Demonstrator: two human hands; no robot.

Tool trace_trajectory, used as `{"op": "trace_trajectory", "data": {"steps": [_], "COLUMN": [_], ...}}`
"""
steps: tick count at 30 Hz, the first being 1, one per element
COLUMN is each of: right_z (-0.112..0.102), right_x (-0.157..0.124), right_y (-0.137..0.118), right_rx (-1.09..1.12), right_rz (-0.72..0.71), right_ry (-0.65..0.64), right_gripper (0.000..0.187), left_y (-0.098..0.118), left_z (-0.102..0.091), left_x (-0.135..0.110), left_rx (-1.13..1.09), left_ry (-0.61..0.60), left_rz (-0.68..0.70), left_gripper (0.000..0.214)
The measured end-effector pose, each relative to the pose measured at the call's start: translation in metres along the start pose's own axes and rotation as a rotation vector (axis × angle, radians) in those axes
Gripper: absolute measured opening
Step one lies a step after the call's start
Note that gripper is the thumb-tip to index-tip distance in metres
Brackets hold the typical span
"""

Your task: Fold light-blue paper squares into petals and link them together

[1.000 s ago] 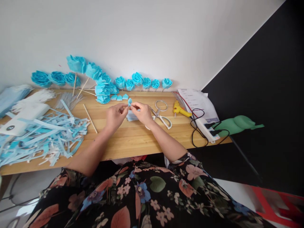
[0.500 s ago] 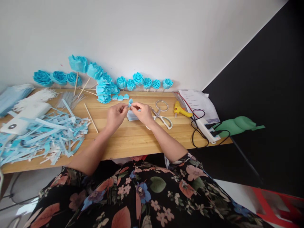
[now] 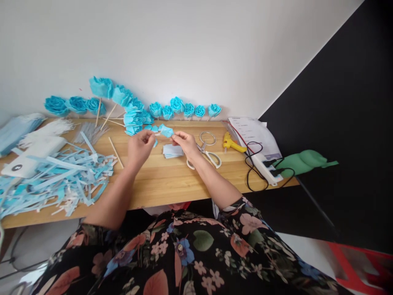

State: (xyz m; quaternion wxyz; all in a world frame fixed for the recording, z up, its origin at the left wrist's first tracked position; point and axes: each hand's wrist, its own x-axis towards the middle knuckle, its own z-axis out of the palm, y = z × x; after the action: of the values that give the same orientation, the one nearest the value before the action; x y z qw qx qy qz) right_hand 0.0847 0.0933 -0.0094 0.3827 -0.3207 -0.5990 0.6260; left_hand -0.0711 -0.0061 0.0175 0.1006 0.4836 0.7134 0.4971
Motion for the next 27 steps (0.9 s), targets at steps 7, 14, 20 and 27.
{"op": "trace_trajectory", "data": {"steps": [7,14,20,27], "right_z": [-0.001,0.003,0.006,0.008], "right_x": [0.0,-0.007,-0.012,-0.011], "right_y": [-0.001,-0.008,-0.008,-0.001], "right_rx": [0.125,0.093,-0.011,-0.094], "right_rz": [0.05,0.039,-0.002,-0.024], "right_ry": [-0.014,-0.086,-0.216,-0.288], "right_gripper": [0.025,0.023,0.026,0.027], "left_y": [-0.027,-0.092,-0.032,-0.017], "left_z": [-0.099,-0.137,-0.073,-0.019], "left_x": [-0.012,-0.023,-0.018,-0.011], "left_rx": [0.462,0.76,0.103,-0.28], "left_ry": [-0.055,0.085,-0.151,-0.153], "left_rz": [-0.038,0.123,0.047,-0.17], "left_gripper": [0.033,0.029,0.048,0.035]}}
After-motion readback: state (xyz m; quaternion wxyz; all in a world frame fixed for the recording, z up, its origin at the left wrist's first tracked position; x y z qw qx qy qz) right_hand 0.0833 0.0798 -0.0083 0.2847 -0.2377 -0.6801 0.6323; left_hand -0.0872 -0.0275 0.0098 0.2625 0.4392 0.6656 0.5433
